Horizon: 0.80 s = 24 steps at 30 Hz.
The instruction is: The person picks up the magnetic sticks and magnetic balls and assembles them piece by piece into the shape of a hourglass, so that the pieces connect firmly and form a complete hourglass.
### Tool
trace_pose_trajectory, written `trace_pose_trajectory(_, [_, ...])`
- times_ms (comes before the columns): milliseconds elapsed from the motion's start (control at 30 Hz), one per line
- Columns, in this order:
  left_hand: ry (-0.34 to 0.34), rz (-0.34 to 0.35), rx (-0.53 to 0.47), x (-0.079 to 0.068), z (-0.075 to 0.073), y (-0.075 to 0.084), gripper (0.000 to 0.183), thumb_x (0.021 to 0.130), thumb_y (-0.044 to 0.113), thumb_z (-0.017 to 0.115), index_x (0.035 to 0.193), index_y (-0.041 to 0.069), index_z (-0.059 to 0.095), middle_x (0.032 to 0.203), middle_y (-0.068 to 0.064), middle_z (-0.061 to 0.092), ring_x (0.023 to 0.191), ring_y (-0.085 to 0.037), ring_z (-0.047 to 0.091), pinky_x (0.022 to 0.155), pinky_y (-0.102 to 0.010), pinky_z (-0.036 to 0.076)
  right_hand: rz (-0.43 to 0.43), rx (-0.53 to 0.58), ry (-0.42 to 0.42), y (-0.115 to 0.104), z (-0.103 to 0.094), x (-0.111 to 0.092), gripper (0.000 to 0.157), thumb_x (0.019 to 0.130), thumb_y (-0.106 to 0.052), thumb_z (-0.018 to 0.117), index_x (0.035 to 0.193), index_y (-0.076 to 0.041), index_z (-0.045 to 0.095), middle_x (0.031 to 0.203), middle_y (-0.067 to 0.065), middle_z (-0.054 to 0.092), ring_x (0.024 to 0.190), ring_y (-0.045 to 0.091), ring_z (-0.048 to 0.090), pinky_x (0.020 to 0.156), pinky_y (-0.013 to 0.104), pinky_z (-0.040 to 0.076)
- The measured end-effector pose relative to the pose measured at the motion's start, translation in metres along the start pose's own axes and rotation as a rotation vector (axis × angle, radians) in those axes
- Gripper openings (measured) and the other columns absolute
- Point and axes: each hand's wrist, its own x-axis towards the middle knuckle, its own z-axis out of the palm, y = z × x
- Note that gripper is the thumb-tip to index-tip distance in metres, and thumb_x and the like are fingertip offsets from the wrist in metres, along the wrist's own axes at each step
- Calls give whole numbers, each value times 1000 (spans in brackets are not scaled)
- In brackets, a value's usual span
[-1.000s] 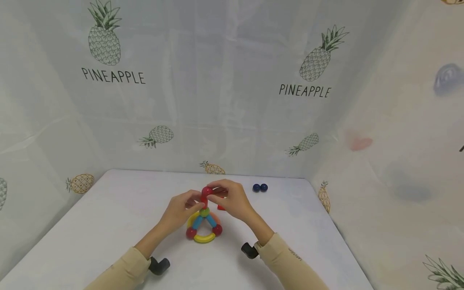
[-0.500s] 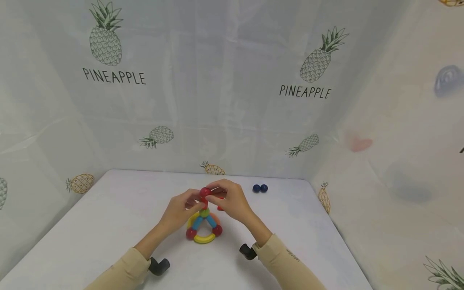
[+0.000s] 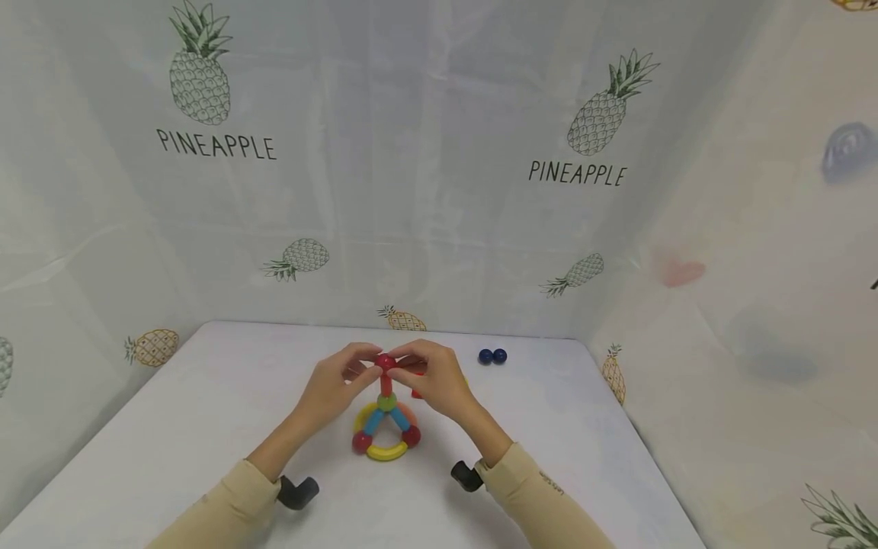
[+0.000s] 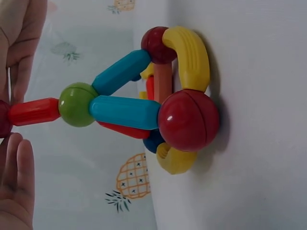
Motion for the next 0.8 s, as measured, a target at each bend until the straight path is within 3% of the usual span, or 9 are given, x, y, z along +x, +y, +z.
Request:
trace_pose_trajectory(233, [-23, -29, -13, 0, -6, 0, 32, 101, 33, 75, 131, 25, 67, 116, 10, 74, 95, -9, 69, 86, -25, 60, -16, -22, -21, 0, 1, 1, 28, 94, -9, 81, 121, -13, 78, 113, 0, 75, 96, 14, 77, 86, 29, 63])
trace_pose_trajectory(400, [-28, -52, -27, -2, -10, -3, 33, 101, 35, 74, 132, 26, 66, 115, 10, 74, 93, -10, 69, 85, -26, 60, -14, -77, -29, 2, 0, -1, 32, 94, -9, 81, 125, -9, 75, 118, 6, 76, 99, 17, 77, 87, 30, 63])
trace_pose_trajectory(600, [-15, -54, -14, -6, -14, -9, 38, 102, 36, 73, 138, 26, 65, 121, 6, 74, 96, -10, 69, 86, -26, 60, -22, -122, -25, 13, -2, -3, 34, 93, -3, 82, 125, -9, 74, 121, 12, 76, 99, 19, 77, 88, 34, 64])
trace_pose_trajectory(800, [-23, -56, -20, -11, -18, -12, 39, 103, 37, 71, 141, 27, 66, 121, 5, 73, 92, -9, 70, 82, -24, 60, 16, -148, -41, 30, -4, -6, 32, 93, -2, 81, 123, -9, 75, 119, 6, 76, 98, 19, 76, 87, 43, 64])
